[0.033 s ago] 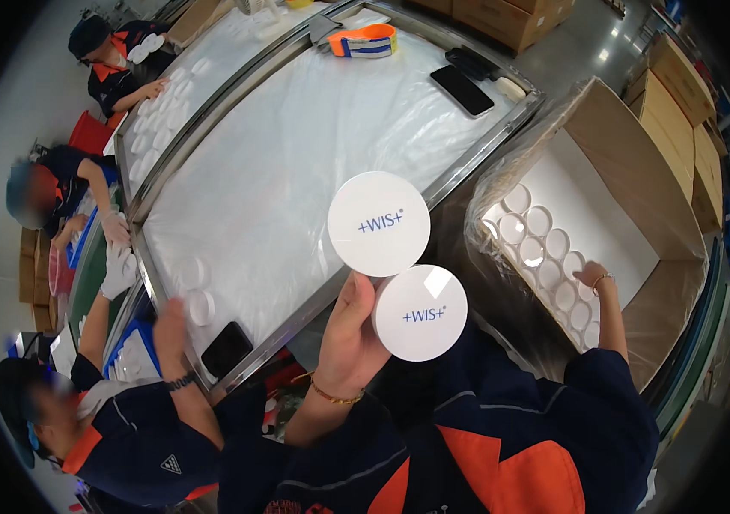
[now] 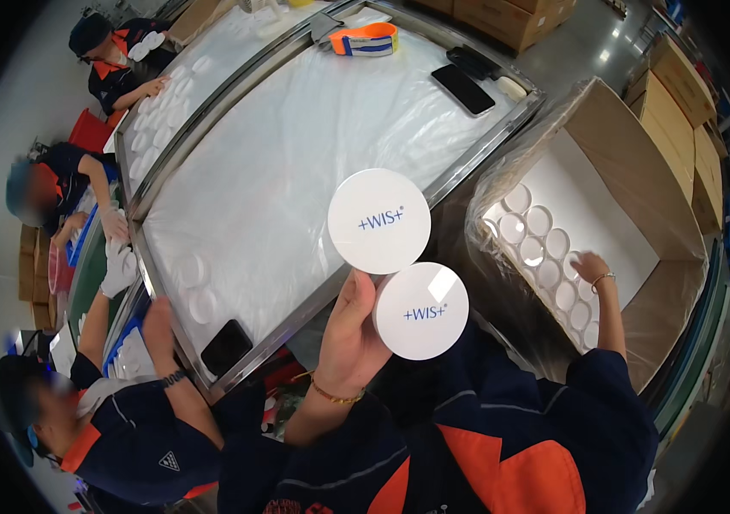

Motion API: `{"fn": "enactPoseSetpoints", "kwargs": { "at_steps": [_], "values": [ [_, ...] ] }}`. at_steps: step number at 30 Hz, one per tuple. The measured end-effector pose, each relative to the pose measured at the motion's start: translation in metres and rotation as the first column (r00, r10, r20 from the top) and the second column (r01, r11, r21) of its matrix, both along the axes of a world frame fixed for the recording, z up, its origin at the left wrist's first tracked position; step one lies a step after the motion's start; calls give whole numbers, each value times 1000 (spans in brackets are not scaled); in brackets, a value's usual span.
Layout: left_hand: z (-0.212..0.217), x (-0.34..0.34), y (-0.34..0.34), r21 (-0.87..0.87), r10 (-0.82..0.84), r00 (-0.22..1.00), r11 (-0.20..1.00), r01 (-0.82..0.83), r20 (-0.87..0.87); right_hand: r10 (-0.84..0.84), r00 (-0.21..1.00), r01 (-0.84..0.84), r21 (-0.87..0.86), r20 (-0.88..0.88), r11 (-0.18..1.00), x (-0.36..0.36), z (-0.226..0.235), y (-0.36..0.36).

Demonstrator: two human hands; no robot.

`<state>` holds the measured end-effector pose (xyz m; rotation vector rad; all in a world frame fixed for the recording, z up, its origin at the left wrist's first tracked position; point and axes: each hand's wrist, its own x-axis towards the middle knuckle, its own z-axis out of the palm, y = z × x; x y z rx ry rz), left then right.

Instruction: The person takes lids from a table, arranges them inside a cardboard box in rows, and places divider sheets into the box.

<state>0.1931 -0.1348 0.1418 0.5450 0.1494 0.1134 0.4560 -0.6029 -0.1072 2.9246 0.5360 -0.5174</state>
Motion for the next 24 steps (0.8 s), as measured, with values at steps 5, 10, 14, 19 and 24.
{"fn": "enactPoseSetpoints", "kwargs": {
  "at_steps": [5,10,14,19,24],
  "values": [
    [0,-3,-6,2,30,1000,1000,-30,-2,192,911,314,915,-366,253,-81,192,223],
    [-2,-9,-11,20,32,999,999,-31,-28,779,323,887,459,-537,-51,-159,234,314],
    [-14,-17,-16,170,53,993,985,-34,-110,891,189,980,143,-413,-141,-169,229,329],
    [-41,-39,-4,216,103,991,973,-83,-86,891,-52,982,138,-450,127,-163,225,332],
    [-60,-27,-8,199,55,995,979,-37,-83,868,2,911,360,-496,203,-150,229,306]
  ]
}}
